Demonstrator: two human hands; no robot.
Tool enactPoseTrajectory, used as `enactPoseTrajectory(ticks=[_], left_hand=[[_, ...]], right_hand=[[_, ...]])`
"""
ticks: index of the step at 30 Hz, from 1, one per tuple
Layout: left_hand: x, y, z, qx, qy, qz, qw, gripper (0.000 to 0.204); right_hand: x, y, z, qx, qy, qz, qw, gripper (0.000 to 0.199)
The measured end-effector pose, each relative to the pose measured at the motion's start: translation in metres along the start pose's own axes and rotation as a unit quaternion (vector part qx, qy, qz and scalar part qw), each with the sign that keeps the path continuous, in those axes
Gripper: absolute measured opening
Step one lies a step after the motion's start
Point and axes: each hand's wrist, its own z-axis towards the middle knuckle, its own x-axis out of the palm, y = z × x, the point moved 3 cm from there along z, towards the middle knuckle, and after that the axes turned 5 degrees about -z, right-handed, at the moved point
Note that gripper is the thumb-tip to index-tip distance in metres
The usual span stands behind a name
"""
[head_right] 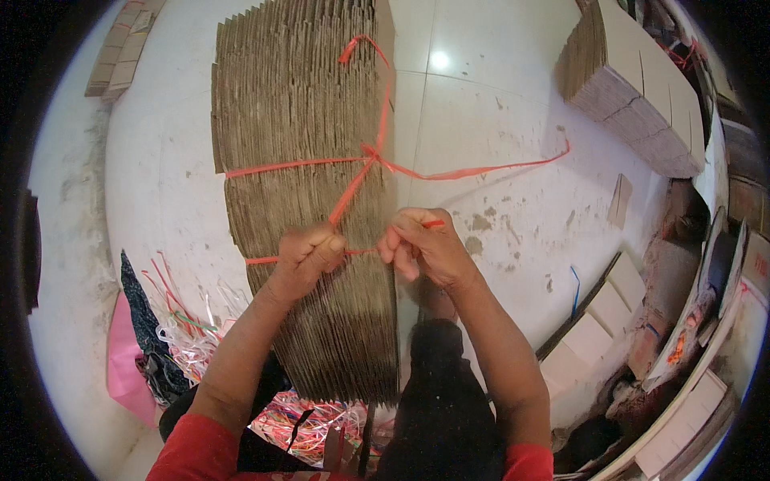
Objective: The person sits on the floor and ties a stack of flat cardboard pieces with a red plastic strap. They then retrieve scissors, cut the strap, and move the bundle aside. The person repeats the process with another stack of cardboard.
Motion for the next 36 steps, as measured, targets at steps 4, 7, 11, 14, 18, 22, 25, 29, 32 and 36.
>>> enactPoseTrajectory(ticks=[4, 7, 11, 14, 18, 22, 25, 29, 32, 36], left_hand=[[-0.003, 0.002, 0.001, -0.043, -0.001, -0.076, 0.996, 0.034], [-0.003, 0.002, 0.002, -0.060, -0.002, -0.137, 0.989, 0.037], [-0.006, 0.003, 0.003, -0.058, 0.006, -0.181, 0.982, 0.040], [-0.007, 0.004, 0.004, -0.063, 0.006, -0.224, 0.973, 0.041], [-0.008, 0.005, 0.004, -0.069, 0.002, -0.247, 0.966, 0.041], [-0.008, 0.007, 0.005, -0.077, -0.005, -0.279, 0.957, 0.042], [-0.009, 0.007, 0.005, -0.079, -0.007, -0.295, 0.952, 0.042], [-0.009, 0.005, 0.005, -0.064, -0.009, -0.292, 0.954, 0.043], [-0.009, 0.006, 0.008, -0.069, -0.009, -0.309, 0.948, 0.038], [0.042, -0.048, 0.024, 0.108, 0.059, -0.029, 0.992, 0.028]], right_hand=[[-0.004, -0.005, 0.005, 0.009, -0.026, -0.044, 0.999, 0.037], [-0.006, -0.011, 0.007, -0.010, -0.033, -0.023, 0.999, 0.037], [-0.003, -0.013, 0.008, -0.010, -0.052, -0.027, 0.998, 0.038], [-0.003, -0.015, 0.007, -0.016, -0.068, -0.030, 0.997, 0.038], [-0.002, -0.016, 0.007, -0.013, -0.088, -0.032, 0.995, 0.038], [-0.004, -0.017, 0.008, -0.010, -0.085, -0.049, 0.995, 0.039], [-0.003, -0.016, 0.007, 0.002, -0.094, -0.070, 0.993, 0.040], [-0.004, -0.017, 0.008, 0.006, -0.093, -0.069, 0.993, 0.038], [-0.005, -0.019, 0.008, 0.024, -0.101, -0.054, 0.993, 0.036], [-0.013, -0.028, 0.018, -0.061, -0.086, -0.128, 0.986, 0.035]])
